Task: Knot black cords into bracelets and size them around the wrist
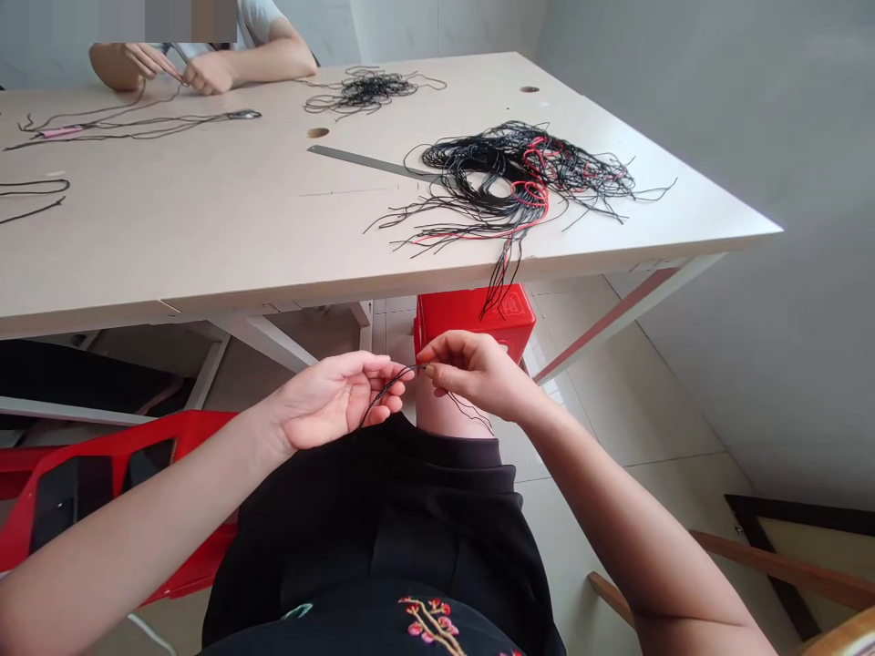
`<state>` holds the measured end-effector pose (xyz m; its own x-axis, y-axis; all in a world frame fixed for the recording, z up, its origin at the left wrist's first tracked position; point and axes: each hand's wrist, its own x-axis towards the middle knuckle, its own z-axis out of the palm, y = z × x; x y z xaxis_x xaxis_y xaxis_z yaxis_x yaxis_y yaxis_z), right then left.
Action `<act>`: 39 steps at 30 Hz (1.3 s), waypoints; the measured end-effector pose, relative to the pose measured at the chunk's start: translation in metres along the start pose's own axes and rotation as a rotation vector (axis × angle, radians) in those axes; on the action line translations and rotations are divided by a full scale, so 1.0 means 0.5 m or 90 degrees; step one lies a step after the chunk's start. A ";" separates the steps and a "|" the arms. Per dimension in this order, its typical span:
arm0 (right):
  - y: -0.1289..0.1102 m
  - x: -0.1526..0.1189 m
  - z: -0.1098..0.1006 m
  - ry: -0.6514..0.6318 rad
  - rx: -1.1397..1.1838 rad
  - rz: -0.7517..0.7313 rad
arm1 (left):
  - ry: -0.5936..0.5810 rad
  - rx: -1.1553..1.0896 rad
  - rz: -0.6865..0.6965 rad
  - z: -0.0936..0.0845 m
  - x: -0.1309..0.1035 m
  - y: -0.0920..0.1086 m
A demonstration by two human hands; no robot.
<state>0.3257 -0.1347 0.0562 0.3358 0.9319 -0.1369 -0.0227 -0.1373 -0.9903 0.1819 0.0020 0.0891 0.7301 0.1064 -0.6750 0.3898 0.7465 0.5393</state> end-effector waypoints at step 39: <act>0.000 -0.019 0.041 0.131 -0.046 -0.092 | 0.155 0.385 0.336 0.028 -0.002 -0.036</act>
<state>0.3032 -0.1367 0.0568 0.5159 0.8564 0.0218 0.1040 -0.0374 -0.9939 0.1819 -0.0208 0.0873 0.7870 0.5332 -0.3103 0.3149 0.0854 0.9453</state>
